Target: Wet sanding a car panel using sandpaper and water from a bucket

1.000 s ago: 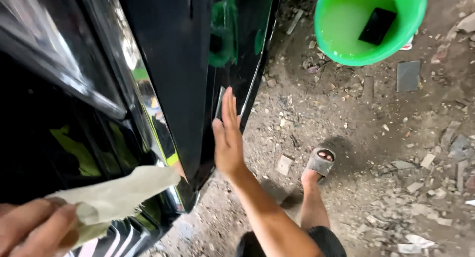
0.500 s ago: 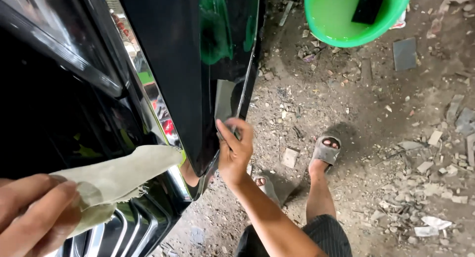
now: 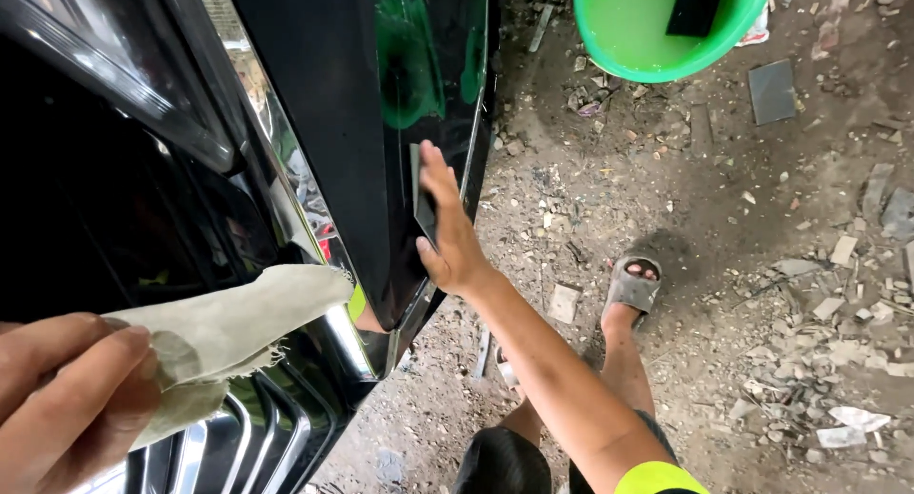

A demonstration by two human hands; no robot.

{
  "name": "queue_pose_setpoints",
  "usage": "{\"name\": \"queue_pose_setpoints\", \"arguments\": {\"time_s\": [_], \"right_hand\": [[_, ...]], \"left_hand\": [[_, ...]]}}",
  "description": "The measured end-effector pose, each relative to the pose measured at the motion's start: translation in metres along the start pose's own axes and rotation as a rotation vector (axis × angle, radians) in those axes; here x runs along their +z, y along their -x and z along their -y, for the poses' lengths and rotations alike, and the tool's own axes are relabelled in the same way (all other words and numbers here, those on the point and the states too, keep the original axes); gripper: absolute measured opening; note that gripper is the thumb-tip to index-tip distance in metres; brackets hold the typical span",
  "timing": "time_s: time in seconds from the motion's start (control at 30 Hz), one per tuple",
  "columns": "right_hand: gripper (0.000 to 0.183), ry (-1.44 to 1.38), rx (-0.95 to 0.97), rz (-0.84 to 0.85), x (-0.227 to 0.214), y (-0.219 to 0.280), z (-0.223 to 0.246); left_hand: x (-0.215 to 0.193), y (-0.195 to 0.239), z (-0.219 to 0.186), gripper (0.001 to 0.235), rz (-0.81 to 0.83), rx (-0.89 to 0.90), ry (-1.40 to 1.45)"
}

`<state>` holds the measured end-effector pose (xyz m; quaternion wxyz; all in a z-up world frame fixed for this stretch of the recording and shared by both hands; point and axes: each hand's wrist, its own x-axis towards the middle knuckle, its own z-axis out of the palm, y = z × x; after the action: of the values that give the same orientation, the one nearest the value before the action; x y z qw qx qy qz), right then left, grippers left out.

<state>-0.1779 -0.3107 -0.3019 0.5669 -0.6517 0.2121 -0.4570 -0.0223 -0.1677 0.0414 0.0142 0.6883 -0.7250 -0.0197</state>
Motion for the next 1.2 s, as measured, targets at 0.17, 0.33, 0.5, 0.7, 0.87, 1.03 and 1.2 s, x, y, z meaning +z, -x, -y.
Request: {"name": "queue_pose_setpoints", "arguments": {"time_s": [0.17,0.33,0.5,0.7,0.87,1.03,1.2], "right_hand": [[0.057,0.05,0.089,0.146,0.006,0.003,0.004],[0.062,-0.091,0.432,0.074,0.008,0.023,0.114],[0.06,-0.157,0.675,0.096,0.015,0.006,0.086],[0.061,-0.084,0.691,-0.028,0.014,-0.003,0.121],[0.061,-0.087,0.785,0.006,0.014,-0.023,0.059],[0.064,-0.154,0.929,0.067,0.003,-0.021,0.119],[0.061,-0.045,0.748,-0.066,0.029,-0.013,0.015]], "left_hand": [[-0.001,0.006,-0.002,0.032,0.092,-0.164,0.111],[0.005,0.013,-0.001,0.034,0.085,-0.18,0.145],[0.003,0.008,-0.003,0.026,0.052,-0.186,0.046],[0.001,0.01,0.0,0.042,0.059,-0.075,-0.021],[0.004,0.008,-0.003,0.019,0.008,-0.108,-0.017],[-0.006,0.0,-0.011,0.025,0.078,-0.105,-0.104],[-0.005,0.004,-0.001,0.026,0.047,-0.003,-0.054]]}}
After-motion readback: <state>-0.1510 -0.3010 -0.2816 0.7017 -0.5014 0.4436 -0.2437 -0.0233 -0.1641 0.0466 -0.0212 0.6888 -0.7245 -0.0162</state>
